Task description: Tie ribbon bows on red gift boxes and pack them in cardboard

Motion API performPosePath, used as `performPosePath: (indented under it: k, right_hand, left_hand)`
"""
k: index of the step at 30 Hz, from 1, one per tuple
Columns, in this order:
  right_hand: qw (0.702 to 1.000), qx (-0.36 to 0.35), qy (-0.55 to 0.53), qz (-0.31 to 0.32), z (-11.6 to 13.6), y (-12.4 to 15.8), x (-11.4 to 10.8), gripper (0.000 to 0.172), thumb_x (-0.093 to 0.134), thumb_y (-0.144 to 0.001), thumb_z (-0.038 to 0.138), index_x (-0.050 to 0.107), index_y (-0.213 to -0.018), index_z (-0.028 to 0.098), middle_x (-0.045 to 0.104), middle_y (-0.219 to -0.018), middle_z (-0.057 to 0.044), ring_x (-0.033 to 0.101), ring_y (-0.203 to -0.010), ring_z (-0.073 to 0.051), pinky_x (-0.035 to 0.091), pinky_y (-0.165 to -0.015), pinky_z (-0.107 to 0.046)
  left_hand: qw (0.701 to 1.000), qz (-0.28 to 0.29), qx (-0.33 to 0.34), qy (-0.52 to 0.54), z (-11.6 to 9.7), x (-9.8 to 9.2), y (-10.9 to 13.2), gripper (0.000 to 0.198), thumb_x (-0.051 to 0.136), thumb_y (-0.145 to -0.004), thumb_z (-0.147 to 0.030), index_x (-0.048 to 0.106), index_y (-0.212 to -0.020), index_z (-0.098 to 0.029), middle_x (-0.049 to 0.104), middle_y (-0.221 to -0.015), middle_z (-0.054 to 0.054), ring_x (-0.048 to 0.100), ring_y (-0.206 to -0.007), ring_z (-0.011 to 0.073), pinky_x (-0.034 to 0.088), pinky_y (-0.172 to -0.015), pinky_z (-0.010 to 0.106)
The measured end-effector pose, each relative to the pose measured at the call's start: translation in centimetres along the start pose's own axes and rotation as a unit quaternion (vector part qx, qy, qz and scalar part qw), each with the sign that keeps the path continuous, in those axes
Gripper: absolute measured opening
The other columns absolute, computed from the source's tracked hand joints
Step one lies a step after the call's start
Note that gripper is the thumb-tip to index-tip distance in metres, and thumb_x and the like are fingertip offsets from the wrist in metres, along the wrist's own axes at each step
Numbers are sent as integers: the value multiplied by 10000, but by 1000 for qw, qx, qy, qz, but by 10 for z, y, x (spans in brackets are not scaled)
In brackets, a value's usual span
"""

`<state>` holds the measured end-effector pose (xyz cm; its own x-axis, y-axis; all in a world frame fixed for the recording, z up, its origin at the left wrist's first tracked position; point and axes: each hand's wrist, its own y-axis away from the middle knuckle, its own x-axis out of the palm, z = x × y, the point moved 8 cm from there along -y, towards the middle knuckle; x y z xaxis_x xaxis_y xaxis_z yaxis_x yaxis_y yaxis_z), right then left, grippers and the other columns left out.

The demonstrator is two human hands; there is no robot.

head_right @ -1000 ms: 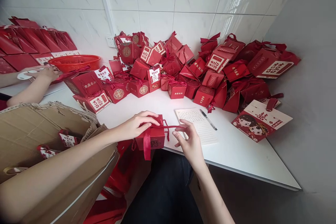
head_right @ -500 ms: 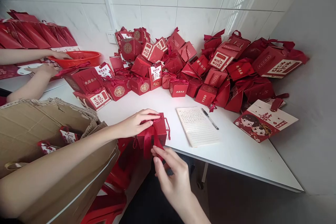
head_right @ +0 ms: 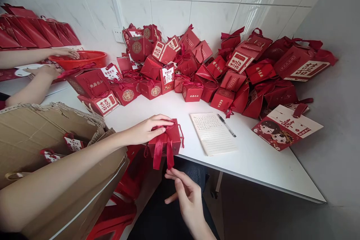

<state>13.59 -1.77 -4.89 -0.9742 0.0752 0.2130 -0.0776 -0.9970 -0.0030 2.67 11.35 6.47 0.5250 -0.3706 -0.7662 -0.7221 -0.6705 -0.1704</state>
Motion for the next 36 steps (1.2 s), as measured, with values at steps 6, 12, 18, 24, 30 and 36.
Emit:
performPosePath:
  k: [6, 12, 18, 24, 30, 36]
  right_hand:
    - [997, 0, 26, -69, 23, -24, -31, 355, 519, -801, 494, 602, -723, 158, 570, -685, -48, 569, -588, -161, 469, -327, -216]
    - [997, -41, -3, -57, 53, -47, -24, 454, 408, -812, 590, 557, -898, 171, 575, -756, -61, 575, -664, -189, 470, -325, -235]
    - [991, -35, 66, -110, 70, -57, -23, 301, 617, -740, 455, 557, -744, 160, 536, -645, -3, 518, -497, -111, 464, -338, -203]
    - [997, 51, 41, -31, 62, -52, -9, 382, 579, -747, 483, 528, -569, 149, 494, -509, 1, 481, -438, -104, 415, -293, -180]
    - [988, 129, -3, 85, 50, -35, 10, 379, 532, -765, 519, 523, -634, 163, 453, -440, 35, 437, -368, -95, 339, -251, -165]
    - [952, 34, 276, 130, 38, -30, 12, 362, 425, -863, 449, 531, -645, 179, 546, -534, 22, 469, -355, -77, 382, -365, -186]
  left_hand:
    - [1000, -7, 3, 6, 0, -1, -1, 320, 400, -868, -229, 567, -1141, -217, 475, -1276, 51, 426, -1191, 173, 304, -1046, 360]
    - [1000, -7, 5, 4, -2, -1, 0, 316, 406, -864, -223, 570, -1134, -220, 477, -1274, 50, 425, -1192, 182, 306, -1045, 373]
    - [1000, -2, -5, 12, -1, -2, -1, 319, 405, -866, -230, 564, -1142, -223, 468, -1282, 52, 415, -1201, 176, 298, -1049, 367]
    - [1000, -6, -9, 21, -1, -3, -2, 303, 419, -863, -240, 573, -1122, -215, 485, -1261, 58, 427, -1192, 180, 299, -1045, 372]
    - [1000, 0, -8, 24, -2, -1, -2, 297, 431, -860, -233, 577, -1118, -223, 478, -1273, 55, 427, -1193, 176, 300, -1044, 357]
    - [1000, -3, 10, 27, -3, -2, -1, 289, 438, -861, -228, 595, -1103, -235, 497, -1251, 53, 451, -1173, 164, 316, -1034, 341]
